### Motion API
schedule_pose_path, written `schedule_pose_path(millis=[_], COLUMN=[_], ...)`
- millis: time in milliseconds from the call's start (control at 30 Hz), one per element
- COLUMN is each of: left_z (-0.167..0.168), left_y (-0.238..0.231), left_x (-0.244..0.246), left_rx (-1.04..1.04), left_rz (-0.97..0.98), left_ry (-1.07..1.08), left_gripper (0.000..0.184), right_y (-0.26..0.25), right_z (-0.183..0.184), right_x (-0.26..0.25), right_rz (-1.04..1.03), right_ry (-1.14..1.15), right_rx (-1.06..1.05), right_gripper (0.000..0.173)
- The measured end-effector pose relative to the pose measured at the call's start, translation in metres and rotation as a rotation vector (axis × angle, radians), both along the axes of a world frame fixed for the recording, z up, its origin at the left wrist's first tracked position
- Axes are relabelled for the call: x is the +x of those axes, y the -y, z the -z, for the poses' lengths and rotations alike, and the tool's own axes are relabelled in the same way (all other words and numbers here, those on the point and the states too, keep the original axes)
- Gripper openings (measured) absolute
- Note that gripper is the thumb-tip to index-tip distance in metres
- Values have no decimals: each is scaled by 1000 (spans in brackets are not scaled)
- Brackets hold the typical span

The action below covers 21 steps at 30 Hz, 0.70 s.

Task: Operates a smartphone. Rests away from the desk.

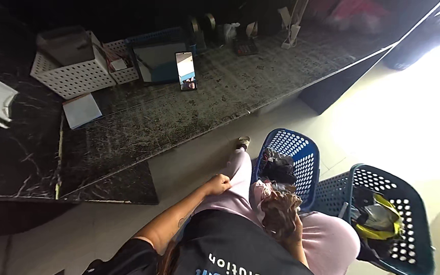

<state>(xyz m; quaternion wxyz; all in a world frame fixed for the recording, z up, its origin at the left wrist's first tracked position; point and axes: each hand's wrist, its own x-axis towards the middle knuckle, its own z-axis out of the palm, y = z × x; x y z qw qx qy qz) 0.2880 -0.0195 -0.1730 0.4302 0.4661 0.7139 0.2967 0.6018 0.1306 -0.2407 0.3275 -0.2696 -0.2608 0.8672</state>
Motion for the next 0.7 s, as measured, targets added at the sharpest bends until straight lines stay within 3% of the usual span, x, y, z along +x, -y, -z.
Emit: schedule_pose_path(millis=[167, 333, 433, 500, 567, 633, 700], left_z=[-14, -3, -6, -32, -87, -154, -227], left_y=[-24, -22, -23, -24, -25, -17, 17], left_x=[19, 33, 38, 38, 31, 16, 6], left_rx=[-142, -77, -11, 194, 609, 1064, 1351], left_rz=[-143, -10, -97, -256, -349, -394, -495], left_ry=[-93, -161, -42, 125, 165, 38, -284], left_gripper=[36, 36, 33, 27, 20, 17, 28], right_y=[-2, -3, -2, -4, -2, -3, -4], right_z=[-5, -9, -6, -1, -7, -5, -7], right_x=[-6, -10, -11, -12, -17, -18, -22], right_rz=[60, 60, 49, -10, -24, 7, 16], right_ry=[65, 70, 45, -7, -28, 15, 68], right_rx=[-50, -16, -11, -16, -41, -52, -50], right_gripper=[45, 41, 38, 42, 45, 43, 43])
